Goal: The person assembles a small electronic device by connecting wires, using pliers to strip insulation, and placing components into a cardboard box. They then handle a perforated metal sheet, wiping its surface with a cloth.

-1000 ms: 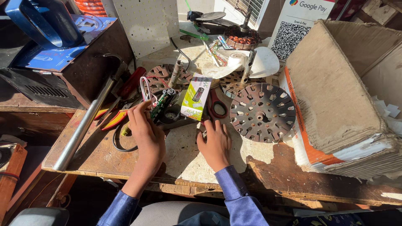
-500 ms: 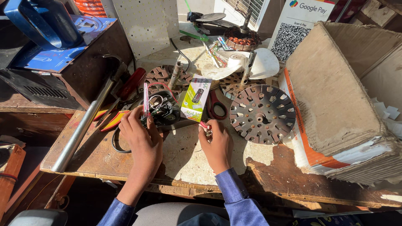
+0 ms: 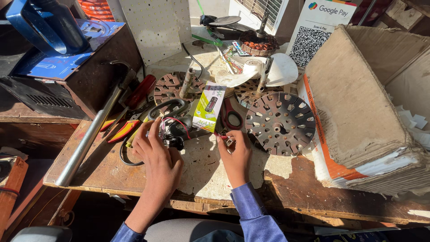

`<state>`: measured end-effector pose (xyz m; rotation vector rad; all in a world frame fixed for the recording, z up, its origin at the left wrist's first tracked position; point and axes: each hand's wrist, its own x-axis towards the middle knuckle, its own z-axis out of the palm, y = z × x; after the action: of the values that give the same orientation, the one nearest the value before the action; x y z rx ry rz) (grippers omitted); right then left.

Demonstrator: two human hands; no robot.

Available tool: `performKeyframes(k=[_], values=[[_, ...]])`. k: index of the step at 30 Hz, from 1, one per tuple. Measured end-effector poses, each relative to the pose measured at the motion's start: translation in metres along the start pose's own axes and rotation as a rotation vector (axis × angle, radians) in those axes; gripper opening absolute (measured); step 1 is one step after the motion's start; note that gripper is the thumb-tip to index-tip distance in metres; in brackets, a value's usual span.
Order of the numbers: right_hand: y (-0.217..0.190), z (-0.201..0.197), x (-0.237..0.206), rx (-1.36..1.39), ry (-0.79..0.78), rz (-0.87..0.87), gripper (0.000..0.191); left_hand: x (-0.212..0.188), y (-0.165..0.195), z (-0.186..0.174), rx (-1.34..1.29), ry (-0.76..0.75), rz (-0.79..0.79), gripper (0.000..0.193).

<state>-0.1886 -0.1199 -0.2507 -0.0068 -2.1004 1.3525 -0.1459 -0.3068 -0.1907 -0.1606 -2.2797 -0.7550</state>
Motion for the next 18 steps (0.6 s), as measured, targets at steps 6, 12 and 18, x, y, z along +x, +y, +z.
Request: performKeyframes(k=[6, 12, 18], values=[[0.008, -0.001, -0.002, -0.042, -0.019, -0.082, 0.037, 0.000, 0.003, 0.000, -0.084, -0.075, 0.026, 0.089], [0.018, 0.002, -0.005, 0.001, -0.077, 0.002, 0.044, -0.004, 0.006, 0.001, -0.073, -0.216, 0.047, 0.101], [0.018, 0.002, -0.003, 0.045, -0.042, -0.046, 0.042, -0.002, 0.017, -0.002, 0.106, -0.137, 0.140, 0.100]])
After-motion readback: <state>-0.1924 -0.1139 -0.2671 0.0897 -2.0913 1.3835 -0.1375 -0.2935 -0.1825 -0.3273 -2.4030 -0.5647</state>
